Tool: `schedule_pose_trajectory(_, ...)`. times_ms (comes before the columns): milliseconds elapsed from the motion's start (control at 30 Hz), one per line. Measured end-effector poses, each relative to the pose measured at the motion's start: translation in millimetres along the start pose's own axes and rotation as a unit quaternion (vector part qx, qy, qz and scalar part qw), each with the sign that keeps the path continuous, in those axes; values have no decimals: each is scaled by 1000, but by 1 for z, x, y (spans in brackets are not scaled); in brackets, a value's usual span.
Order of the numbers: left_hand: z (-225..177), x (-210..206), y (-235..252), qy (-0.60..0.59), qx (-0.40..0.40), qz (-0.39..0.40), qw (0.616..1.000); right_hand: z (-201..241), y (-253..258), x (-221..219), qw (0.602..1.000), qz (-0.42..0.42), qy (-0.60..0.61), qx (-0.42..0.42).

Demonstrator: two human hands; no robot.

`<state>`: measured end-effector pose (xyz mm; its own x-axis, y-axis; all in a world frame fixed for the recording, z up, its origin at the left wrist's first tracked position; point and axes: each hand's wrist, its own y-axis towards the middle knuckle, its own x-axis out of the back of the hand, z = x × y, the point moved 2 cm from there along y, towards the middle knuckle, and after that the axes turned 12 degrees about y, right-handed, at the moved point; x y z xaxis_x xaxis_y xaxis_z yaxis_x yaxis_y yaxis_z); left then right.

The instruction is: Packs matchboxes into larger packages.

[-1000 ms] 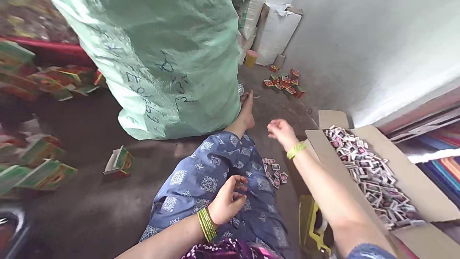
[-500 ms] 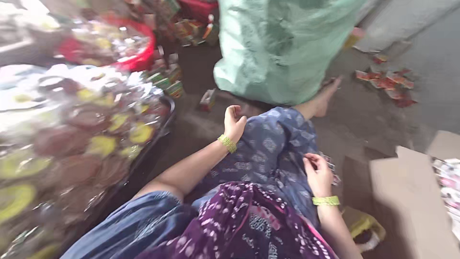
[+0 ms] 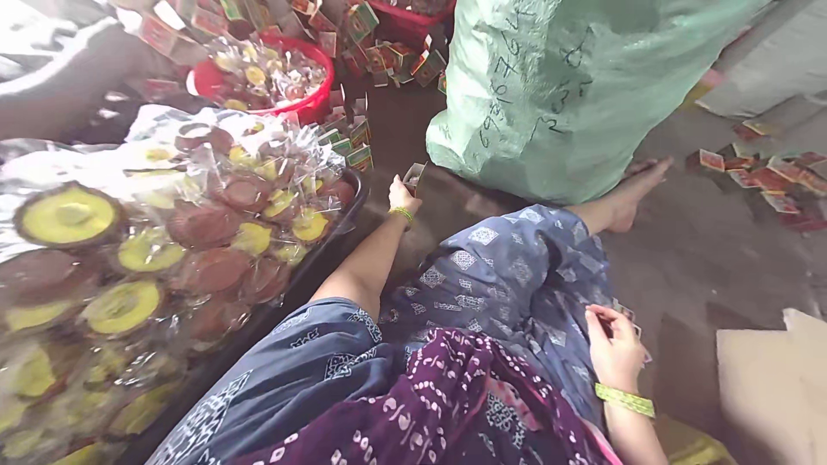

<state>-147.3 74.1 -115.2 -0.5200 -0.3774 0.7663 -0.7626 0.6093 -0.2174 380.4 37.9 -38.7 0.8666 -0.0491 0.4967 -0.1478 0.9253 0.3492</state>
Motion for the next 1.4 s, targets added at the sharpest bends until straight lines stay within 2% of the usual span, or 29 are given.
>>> schedule_pose_trajectory(133,-12,-4,-8,-29,66,73,995,-3,2,-2,1000,-7,-9,-9)
schedule_pose_trajectory(233,-16,-7,-9,-6,72,73,995,-4,4,-3,1000,-6,-18,-17)
schedule_pose_trajectory(333,-6,-12,11,-2,1,42,999,-2,5,-2,1000,1,-21,-16)
schedule_pose_trajectory(433,3,-14,36,-25,-114,70,991,0,3,1,1000,-15,-23,-5)
schedule_pose_trajectory(567,9,-13,39,14,-177,89,980,-4,-4,21,995,-82,-37,-29)
schedule_pose_trajectory(700,11,-24,16,98,-187,87,974,-31,-19,60,976,-166,-49,-136)
schedule_pose_trajectory(767,14,-34,-2,92,-178,73,977,-45,-28,82,958,-181,-70,-213)
schedule_pose_trajectory(833,14,-39,-24,53,-148,55,986,-52,-33,96,935,-164,-87,-303)
schedule_pose_trajectory(933,20,-51,-41,-82,-141,27,986,-55,-37,104,889,-69,-144,-428)
schedule_pose_trajectory(1000,20,-57,-46,-190,-151,9,970,-62,-40,101,868,-5,-182,-462)
schedule_pose_trajectory(1133,-27,-28,-81,-348,-148,26,925,-102,-44,88,881,61,-221,-414)
schedule_pose_trajectory(1200,-59,-6,-108,-423,-145,85,890,-118,-41,80,883,86,-233,-398)
schedule_pose_trajectory(1267,-90,10,-140,-476,-160,163,849,-125,-36,73,886,74,-243,-388)
schedule_pose_trajectory(1400,-134,7,-211,-455,-236,300,804,-125,-27,68,876,19,-256,-407)
